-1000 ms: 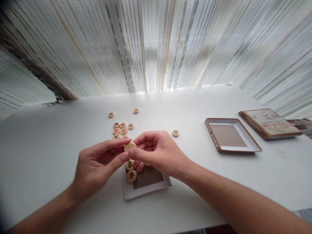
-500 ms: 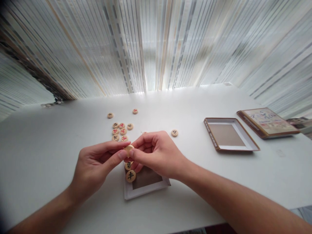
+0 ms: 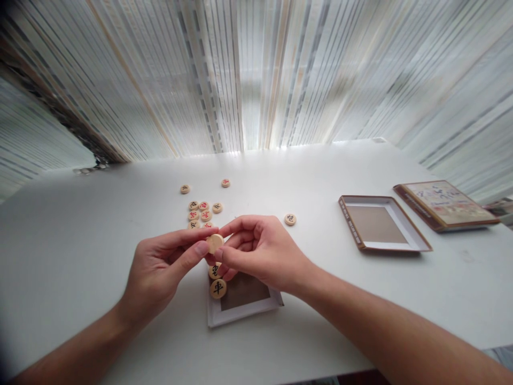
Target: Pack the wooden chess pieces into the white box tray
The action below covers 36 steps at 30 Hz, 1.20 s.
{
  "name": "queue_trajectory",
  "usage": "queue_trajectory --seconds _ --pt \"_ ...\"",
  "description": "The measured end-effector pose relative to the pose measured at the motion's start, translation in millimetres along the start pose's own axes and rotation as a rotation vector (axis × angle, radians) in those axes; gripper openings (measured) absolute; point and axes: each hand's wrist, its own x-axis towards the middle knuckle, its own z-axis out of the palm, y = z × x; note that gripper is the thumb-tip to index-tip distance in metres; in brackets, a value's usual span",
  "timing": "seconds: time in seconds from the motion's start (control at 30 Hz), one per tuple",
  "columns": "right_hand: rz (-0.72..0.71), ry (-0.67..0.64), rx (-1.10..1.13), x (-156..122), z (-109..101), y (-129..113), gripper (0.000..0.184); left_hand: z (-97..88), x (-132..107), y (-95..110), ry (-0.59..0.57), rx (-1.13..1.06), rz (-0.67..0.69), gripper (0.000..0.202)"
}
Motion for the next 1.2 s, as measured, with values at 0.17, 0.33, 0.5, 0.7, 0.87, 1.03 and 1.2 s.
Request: queue_trajectory --seconds 0.17,0.33,0.5,0.7,0.87,1.03,1.2 --pt "-0.014 -0.005 0.006 1 -2 1 0.053 -2.7 -2 -3 -0.052 -0.014 -0.019 0.026" --pt "-0.081 0.002 -0.040 1 -3 3 0.051 -3.5 -3 -6 -0.045 -0.005 -0.021 0.030" --pt "-0.468 0.071 -0.438 -2 -3 9 0.033 -2.0 -2 -5 -0.073 0.031 -0.028 0.025" --pt "-0.883 0.115 -0.917 -1 -6 10 0.009 -0.9 1 -1 -0.161 -0.062 -0.085 0.028" --pt "-0.944 0.073 -0.985 0 -9 5 0.017 -4.6 0 -7 -0.187 -0.154 -0.092 0.028" --pt "-0.947 0.093 -1.003 -2 -7 3 0.012 -4.8 -4 -10 -0.204 -0.273 -0.140 0.034" --pt "-0.968 0.126 -1.006 -5 -4 3 0.012 -4.8 -5 -7 -0.240 -0.302 -0.144 0.029"
